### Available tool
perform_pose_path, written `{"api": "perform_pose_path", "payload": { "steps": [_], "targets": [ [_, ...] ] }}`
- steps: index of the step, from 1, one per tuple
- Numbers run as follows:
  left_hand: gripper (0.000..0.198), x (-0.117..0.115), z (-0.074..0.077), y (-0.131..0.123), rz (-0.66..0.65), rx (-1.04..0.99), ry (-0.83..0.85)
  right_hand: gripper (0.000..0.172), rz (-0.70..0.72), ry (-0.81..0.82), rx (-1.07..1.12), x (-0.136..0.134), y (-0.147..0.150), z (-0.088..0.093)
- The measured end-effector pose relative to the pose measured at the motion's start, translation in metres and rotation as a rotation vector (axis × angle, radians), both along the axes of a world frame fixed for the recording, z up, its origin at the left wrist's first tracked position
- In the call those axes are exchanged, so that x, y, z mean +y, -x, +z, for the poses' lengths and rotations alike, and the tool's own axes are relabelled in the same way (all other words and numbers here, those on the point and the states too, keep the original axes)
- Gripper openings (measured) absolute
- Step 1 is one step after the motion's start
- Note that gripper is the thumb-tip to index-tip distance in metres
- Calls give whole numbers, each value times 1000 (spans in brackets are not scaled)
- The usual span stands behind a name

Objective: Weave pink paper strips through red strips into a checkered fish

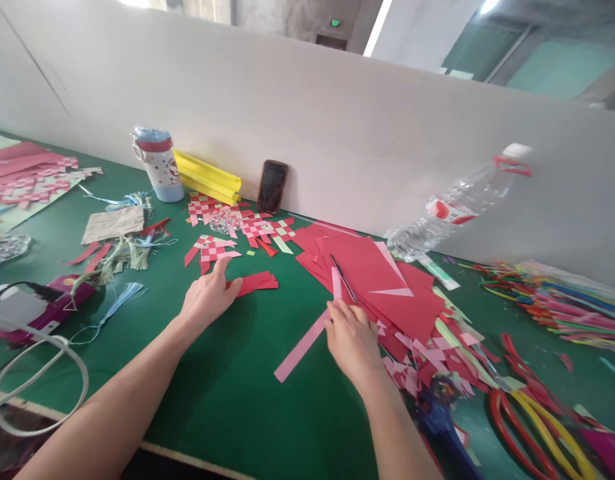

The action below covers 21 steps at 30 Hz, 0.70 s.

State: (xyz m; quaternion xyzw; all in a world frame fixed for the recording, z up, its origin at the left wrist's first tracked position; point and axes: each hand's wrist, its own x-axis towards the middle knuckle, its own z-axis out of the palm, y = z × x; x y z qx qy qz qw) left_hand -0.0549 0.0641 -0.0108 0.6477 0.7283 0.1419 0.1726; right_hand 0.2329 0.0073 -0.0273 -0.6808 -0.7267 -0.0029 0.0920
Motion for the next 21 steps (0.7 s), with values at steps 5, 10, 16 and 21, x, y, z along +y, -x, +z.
{"api": "perform_pose_path", "payload": {
  "steps": [5,10,16,21],
  "targets": [
    [61,-5,8,-4,29,0,-4,37,94,49,45,-1,12,5],
    [57,-15,10,-10,1,-88,-101,34,-3,31,79,6,-4,8],
    [52,-21,7,-13,-49,-160,-234,27,-55,77,120,8,-13,6],
    [45,-24,3,-17,-122,-212,-312,26,-68,120,144,9,-9,10]
  ]
}}
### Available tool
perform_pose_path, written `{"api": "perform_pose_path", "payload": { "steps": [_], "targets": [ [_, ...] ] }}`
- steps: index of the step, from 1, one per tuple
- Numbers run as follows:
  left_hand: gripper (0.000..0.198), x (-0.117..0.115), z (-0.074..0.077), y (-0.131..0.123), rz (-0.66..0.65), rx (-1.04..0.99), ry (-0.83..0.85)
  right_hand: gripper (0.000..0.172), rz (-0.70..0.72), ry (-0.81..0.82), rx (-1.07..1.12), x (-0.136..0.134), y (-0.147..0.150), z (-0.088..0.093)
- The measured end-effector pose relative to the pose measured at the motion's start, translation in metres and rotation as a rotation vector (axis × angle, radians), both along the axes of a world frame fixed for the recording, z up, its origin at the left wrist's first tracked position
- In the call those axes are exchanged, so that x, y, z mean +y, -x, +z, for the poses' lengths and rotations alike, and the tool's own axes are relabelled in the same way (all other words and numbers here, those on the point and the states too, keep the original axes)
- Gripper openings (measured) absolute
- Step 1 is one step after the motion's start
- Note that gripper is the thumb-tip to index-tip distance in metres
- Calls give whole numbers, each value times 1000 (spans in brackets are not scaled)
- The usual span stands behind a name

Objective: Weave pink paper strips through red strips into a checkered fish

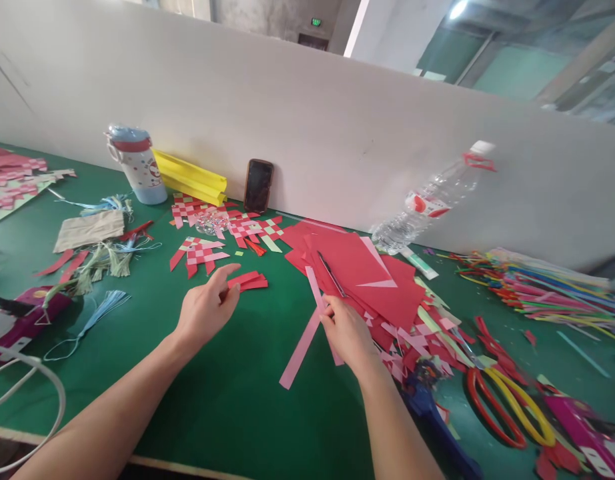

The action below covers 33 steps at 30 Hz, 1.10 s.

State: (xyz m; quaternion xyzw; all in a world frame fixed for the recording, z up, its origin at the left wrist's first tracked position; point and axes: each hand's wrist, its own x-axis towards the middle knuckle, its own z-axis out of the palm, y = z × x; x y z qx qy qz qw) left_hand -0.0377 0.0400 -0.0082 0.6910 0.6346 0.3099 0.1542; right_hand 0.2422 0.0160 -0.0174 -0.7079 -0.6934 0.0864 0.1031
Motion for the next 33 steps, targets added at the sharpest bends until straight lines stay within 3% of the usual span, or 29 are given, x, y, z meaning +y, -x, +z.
{"api": "perform_pose_path", "payload": {
  "steps": [9,15,21,25,30,33],
  "targets": [
    [40,-10,-3,-9,-99,-5,-2,25,-69,-66,-70,-3,0,-1],
    [35,-9,-11,-10,-184,-25,-45,31,-11,-124,-32,-1,-3,-5],
    [31,-10,-13,-12,-239,-25,-122,15,-1,-184,23,1,-6,-7],
    [28,-10,-16,-15,-293,-27,-143,19,13,-249,73,4,-8,-8],
    [27,-9,-20,-20,-361,-32,-292,25,-3,-361,130,3,-6,0],
    [34,-13,-18,-24,-354,-14,-444,32,-18,-361,300,-3,5,10]
  ]
}}
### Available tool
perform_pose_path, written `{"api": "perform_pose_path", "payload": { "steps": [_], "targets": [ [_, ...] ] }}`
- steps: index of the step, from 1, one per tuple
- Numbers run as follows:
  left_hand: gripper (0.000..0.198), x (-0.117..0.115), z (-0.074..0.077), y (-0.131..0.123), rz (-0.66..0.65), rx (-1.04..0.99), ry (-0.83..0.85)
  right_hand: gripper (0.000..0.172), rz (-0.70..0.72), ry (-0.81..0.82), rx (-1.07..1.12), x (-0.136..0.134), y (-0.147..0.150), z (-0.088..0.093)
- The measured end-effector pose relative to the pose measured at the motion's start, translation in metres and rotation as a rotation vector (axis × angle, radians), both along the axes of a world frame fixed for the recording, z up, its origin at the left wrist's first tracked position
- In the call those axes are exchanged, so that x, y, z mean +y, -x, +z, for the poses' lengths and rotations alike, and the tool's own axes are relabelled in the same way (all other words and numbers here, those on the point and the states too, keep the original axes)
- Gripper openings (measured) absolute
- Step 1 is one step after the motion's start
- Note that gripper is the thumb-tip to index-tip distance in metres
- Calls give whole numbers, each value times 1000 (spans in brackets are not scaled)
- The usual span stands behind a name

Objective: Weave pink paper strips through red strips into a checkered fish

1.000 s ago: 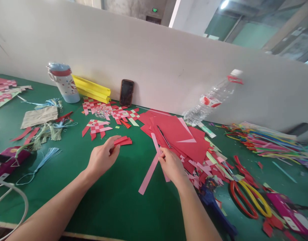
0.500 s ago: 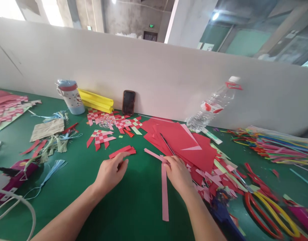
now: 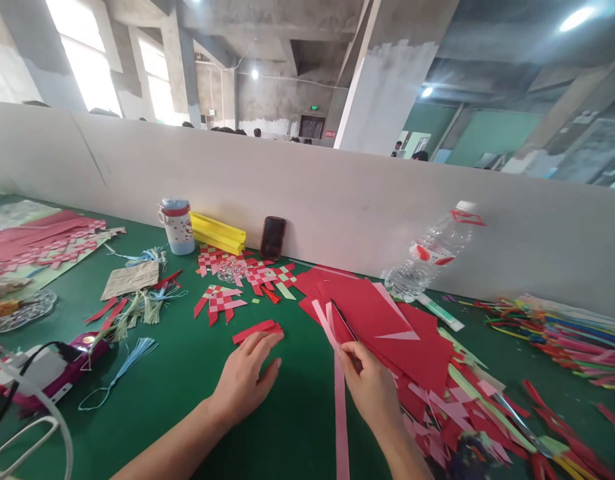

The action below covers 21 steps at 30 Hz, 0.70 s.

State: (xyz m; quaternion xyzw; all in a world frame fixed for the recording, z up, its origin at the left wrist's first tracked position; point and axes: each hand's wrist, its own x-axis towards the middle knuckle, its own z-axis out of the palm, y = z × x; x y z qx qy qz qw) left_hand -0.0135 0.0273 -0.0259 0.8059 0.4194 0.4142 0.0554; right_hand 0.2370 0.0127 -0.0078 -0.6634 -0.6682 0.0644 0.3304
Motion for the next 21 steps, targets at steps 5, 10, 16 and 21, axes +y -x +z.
{"api": "perform_pose_path", "payload": {
  "steps": [5,10,16,21],
  "targets": [
    [42,-14,7,-14,35,63,-275,45,168,244,432,-14,34,12],
    [39,-16,5,-23,66,121,-325,45,363,430,668,-22,52,18],
    [30,-7,4,-16,79,83,-190,41,429,547,827,-25,48,25],
    [21,-3,5,-9,-67,17,-85,36,562,627,902,-28,49,23]
  ]
}}
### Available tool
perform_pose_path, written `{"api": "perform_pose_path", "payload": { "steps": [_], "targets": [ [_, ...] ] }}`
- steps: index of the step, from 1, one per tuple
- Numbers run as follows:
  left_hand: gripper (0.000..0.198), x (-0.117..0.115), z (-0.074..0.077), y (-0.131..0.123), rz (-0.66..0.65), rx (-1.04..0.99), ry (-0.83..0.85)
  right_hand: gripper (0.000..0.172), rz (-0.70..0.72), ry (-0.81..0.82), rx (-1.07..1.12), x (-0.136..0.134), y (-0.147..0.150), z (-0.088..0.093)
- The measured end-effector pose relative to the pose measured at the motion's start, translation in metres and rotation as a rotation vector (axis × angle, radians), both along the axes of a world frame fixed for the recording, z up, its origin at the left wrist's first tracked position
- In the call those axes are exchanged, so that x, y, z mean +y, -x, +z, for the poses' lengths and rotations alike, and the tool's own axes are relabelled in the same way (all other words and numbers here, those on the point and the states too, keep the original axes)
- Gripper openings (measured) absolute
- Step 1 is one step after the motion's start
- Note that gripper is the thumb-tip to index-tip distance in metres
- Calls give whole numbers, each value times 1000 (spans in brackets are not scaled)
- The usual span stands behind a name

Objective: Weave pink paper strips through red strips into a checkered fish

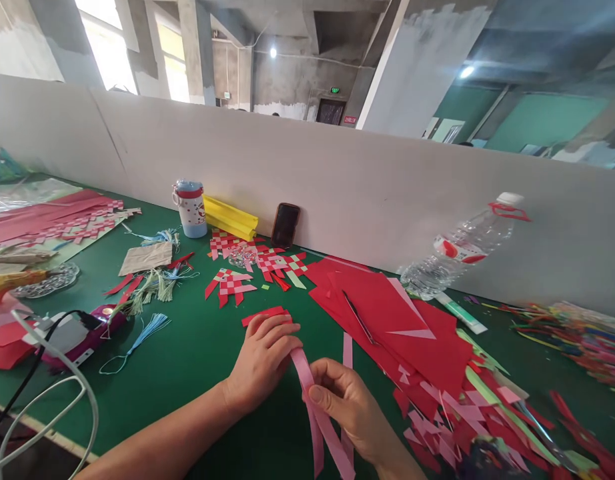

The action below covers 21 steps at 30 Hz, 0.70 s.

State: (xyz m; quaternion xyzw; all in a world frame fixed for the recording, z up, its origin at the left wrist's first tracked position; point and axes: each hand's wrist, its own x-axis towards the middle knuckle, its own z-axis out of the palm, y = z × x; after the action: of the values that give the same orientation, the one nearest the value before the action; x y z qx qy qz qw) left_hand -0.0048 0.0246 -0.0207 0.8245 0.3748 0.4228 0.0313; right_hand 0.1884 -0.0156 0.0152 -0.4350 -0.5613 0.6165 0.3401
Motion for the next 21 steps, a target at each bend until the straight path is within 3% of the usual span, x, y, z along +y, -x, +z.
{"api": "perform_pose_path", "payload": {
  "steps": [3,8,12,17,21],
  "targets": [
    [22,3,-3,4,-61,-89,71,37,97,73,7,-2,0,1],
    [22,1,-5,6,-8,-137,222,35,134,111,-13,-4,1,1],
    [17,-3,-3,0,-56,-111,294,35,-14,17,-15,0,-1,-1],
    [20,2,-10,-2,-19,-97,229,38,-234,-39,-42,10,-9,-4],
    [45,4,-19,-3,114,-21,172,45,-479,-73,-110,20,-21,-8]
  ]
}}
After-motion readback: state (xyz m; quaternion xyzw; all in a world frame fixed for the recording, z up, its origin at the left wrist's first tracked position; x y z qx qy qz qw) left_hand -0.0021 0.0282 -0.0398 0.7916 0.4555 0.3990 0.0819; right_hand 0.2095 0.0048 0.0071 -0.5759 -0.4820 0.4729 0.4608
